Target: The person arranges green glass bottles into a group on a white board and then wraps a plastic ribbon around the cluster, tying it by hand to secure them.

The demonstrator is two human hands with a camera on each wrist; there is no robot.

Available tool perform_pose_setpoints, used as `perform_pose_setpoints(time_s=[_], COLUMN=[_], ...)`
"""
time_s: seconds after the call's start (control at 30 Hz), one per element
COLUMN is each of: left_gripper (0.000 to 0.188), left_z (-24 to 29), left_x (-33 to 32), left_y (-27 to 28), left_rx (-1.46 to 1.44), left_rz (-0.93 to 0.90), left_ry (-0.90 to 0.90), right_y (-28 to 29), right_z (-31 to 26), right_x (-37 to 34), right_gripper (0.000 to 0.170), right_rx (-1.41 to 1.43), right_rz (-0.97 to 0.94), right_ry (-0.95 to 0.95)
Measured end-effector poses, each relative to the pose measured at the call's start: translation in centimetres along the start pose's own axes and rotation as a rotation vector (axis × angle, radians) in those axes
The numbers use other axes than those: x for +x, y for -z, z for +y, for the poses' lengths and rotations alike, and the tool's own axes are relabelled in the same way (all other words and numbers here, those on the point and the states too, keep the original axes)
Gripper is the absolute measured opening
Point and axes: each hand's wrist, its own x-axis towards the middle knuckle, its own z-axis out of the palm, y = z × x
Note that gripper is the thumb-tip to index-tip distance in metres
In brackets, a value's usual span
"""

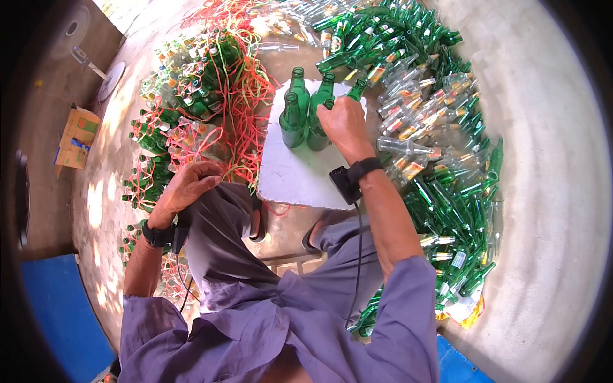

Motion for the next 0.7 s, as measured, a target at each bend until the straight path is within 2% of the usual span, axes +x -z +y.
perform_pose_setpoints(time_s=[0.17,0.23,0.3,0.4,0.47,0.53,0.6,0.67,0.7], left_gripper=[0.032,0.032,0.032,0.033,0.035,0.035,0.036,0.035,0.036], left_z=[-0.1,0.1,0.3,1.1,2.2,2.0,1.2,1.5,1.2], left_x=[0.3,0.3,0.3,0.3,0.3,0.3,0.4,0.5,0.5], left_y=[0.0,0.0,0.0,0.1,0.5,0.4,0.1,-0.1,-0.3], left_rx=[0.009,0.021,0.032,0.015,-0.026,-0.035,-0.129,-0.066,-0.132], left_rz=[-0.002,-0.010,-0.019,-0.036,-0.099,-0.122,-0.086,-0.103,-0.085], left_ry=[0.001,0.014,0.026,0.004,0.132,0.106,0.134,0.115,0.138], right_y=[-1.1,-1.2,-0.5,1.5,3.9,6.7,9.0,11.6,12.3], right_z=[0.4,0.8,1.0,2.3,3.7,4.8,6.9,9.0,10.6], right_x=[0.3,0.1,-0.3,-0.8,-1.5,-2.5,-4.0,-6.7,-8.4], right_gripper=[0.040,0.047,0.047,0.047,0.046,0.045,0.042,0.040,0.039], right_rx=[-0.020,-0.031,-0.016,-0.003,-0.011,0.123,0.048,0.182,0.228], right_rz=[0.067,0.113,0.047,-0.062,-0.099,-0.141,-0.150,-0.107,-0.079], right_ry=[-0.039,0.021,-0.009,-0.040,-0.051,-0.038,-0.113,-0.255,-0.291])
